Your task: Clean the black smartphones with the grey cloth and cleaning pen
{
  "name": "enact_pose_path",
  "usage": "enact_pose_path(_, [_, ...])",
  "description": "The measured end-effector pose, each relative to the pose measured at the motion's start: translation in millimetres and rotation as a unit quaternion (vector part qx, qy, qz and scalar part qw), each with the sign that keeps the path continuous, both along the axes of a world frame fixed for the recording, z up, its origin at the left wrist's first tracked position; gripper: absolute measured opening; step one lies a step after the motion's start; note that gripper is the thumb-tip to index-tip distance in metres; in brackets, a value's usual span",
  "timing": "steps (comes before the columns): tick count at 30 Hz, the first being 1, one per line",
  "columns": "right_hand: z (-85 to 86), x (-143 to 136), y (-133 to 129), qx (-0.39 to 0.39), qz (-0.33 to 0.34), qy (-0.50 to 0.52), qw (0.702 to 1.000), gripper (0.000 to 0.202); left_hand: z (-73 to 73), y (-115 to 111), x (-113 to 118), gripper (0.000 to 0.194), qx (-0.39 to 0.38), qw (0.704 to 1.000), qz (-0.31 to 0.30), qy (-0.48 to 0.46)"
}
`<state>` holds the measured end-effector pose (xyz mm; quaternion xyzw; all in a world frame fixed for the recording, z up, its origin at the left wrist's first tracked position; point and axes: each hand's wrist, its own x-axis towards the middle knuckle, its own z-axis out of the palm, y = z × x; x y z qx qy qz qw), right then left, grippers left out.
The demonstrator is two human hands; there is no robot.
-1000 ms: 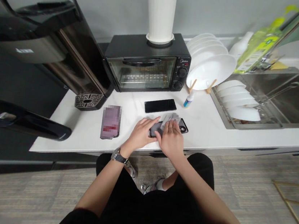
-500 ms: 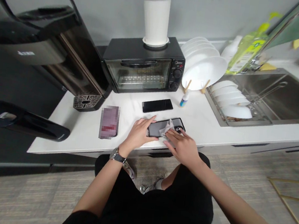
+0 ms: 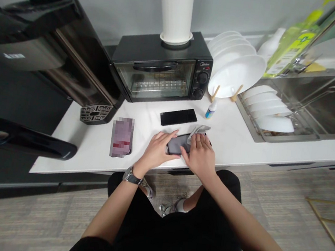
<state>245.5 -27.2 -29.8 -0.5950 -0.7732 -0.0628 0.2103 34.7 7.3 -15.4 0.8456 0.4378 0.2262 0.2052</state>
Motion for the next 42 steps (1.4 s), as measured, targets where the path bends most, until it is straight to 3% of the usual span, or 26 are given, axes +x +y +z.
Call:
enact_pose_path(3, [-1.1, -29, -2, -0.002, 0.014, 0.006, 1.000, 0.070, -2.0, 1, -1, 0.090, 0.007, 1.000, 0.001, -0.001])
enact_pose_path(8, [8.2, -50, -20, -0.035, 0.157, 0.042, 0.986, 0.057, -6.9, 2, -3, 0.082, 0.001, 1.000, 0.012, 0.022])
enact_pose_path(14, [17.0, 2, -31, -0.048, 0.203, 0.045, 0.977, 0.039, -1.3, -6, -1, 0.099, 0.005, 1.000, 0.014, 0.018])
enact_pose_path(19, [13.5, 55, -32, -0.041, 0.138, 0.000, 0.990, 0.043, 2.7, -5, 1, 0.101, -0.009, 1.000, 0.002, -0.004])
enact_pose_path(22, [10.2, 67, -29, -0.025, 0.097, -0.022, 0.995, 0.051, 1.6, -2, 1, 0.102, -0.013, 1.000, -0.013, -0.011])
enact_pose_path(26, [3.9, 51, -16, -0.012, 0.050, -0.013, 0.999, 0.061, 1.2, -2, 1, 0.101, -0.009, 1.000, -0.017, -0.015])
enact_pose_path(31, [-3.3, 0, -2, -0.009, 0.023, -0.007, 1.000, 0.071, 1.5, -1, 2, 0.097, -0.001, 1.000, -0.021, -0.019])
enact_pose_path(34, [0.1, -30, -6, -0.018, 0.090, 0.016, 0.996, 0.063, -1.6, 1, -1, 0.089, 0.002, 1.000, -0.026, -0.015])
enact_pose_path(37, [8.6, -43, -12, -0.041, 0.183, 0.039, 0.982, 0.055, -4.6, 2, -5, 0.086, -0.004, 1.000, -0.030, -0.005])
enact_pose_path(42, [15.8, -7, -23, -0.054, 0.249, 0.060, 0.965, 0.042, -1.4, -5, -4, 0.098, 0.004, 1.000, -0.008, 0.027])
